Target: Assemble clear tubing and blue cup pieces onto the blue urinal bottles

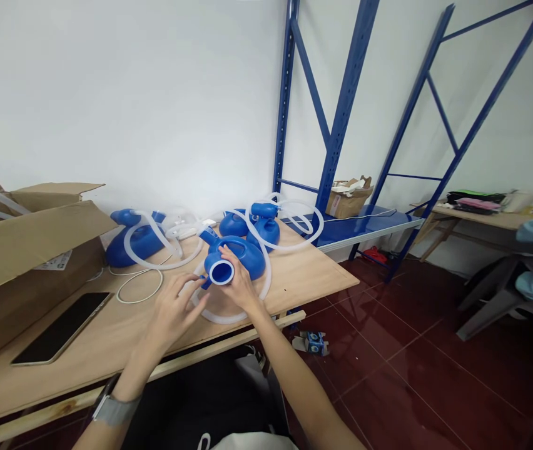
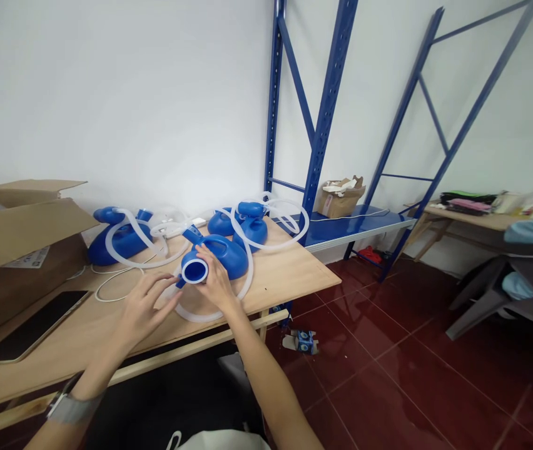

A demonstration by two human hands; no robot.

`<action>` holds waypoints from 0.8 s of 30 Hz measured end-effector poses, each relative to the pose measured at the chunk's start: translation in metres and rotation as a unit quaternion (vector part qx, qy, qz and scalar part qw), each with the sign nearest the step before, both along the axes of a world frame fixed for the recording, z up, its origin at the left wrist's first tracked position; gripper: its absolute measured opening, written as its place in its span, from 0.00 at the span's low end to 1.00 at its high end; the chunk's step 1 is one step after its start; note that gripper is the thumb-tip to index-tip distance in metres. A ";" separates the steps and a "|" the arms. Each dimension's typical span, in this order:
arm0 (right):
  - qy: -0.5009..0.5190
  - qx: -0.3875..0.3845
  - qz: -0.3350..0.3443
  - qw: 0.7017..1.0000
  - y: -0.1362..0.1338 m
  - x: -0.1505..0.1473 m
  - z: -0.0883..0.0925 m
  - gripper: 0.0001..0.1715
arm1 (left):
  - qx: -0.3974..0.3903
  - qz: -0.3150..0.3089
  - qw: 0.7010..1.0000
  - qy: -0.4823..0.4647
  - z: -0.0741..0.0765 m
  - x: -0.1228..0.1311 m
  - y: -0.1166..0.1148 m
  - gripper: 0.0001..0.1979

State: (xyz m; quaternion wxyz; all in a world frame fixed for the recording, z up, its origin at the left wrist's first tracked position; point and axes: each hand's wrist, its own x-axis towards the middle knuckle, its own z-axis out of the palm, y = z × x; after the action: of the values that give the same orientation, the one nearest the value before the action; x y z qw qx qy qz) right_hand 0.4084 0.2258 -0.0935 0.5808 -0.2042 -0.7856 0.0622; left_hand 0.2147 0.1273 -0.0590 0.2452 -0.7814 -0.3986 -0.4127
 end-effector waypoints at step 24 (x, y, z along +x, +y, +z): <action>-0.104 0.061 -0.144 0.982 0.005 0.004 -0.002 0.28 | 0.059 0.066 0.978 0.190 0.007 0.041 -0.013 0.11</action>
State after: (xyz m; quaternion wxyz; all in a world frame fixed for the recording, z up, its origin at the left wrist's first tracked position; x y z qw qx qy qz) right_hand 0.4122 0.2312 -0.0958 0.5100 -0.2852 -0.8063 -0.0920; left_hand 0.2554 0.1138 -0.0519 0.3888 -0.8016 -0.3707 -0.2625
